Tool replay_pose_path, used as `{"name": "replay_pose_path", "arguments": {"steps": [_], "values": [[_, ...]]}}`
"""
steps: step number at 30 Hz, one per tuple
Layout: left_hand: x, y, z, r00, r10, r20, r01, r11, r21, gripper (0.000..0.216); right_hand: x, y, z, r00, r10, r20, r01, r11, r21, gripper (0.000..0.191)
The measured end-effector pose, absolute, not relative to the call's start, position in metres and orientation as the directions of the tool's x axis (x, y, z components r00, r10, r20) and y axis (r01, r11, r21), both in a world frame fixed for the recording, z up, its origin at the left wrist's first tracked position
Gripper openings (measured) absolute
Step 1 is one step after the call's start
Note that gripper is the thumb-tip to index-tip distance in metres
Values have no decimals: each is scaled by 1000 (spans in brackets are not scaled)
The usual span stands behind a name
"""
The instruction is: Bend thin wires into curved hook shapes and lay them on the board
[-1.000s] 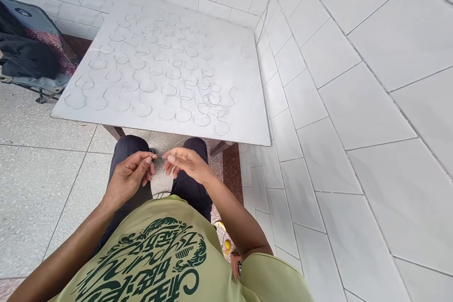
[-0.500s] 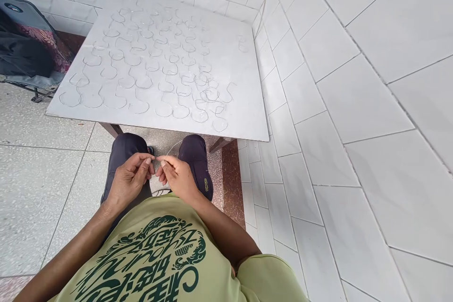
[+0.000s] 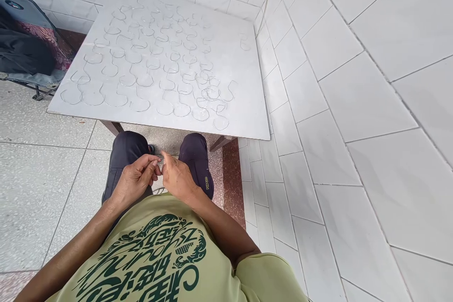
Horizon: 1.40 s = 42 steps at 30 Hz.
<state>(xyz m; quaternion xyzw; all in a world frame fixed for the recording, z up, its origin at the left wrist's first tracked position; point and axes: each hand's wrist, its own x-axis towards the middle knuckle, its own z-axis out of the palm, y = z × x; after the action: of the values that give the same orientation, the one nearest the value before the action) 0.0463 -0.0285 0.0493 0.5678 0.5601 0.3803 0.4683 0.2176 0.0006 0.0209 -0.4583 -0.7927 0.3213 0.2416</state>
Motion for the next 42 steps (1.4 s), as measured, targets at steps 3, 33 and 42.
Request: {"name": "replay_pose_path", "arguments": {"steps": [3,33,42], "values": [[46,-29,50,84,992,-99,295,71,953,24,217,0,19,-466,882,78,573,367,-733,45],[46,-27,43,104,978,-178,79,170,982,31,221,-3,22,-358,931,74,363,212,-907,43],[48,-25,45,-4,991,-131,22,131,991,29,217,-22,20,-238,971,-36,66,-21,-998,31]]}}
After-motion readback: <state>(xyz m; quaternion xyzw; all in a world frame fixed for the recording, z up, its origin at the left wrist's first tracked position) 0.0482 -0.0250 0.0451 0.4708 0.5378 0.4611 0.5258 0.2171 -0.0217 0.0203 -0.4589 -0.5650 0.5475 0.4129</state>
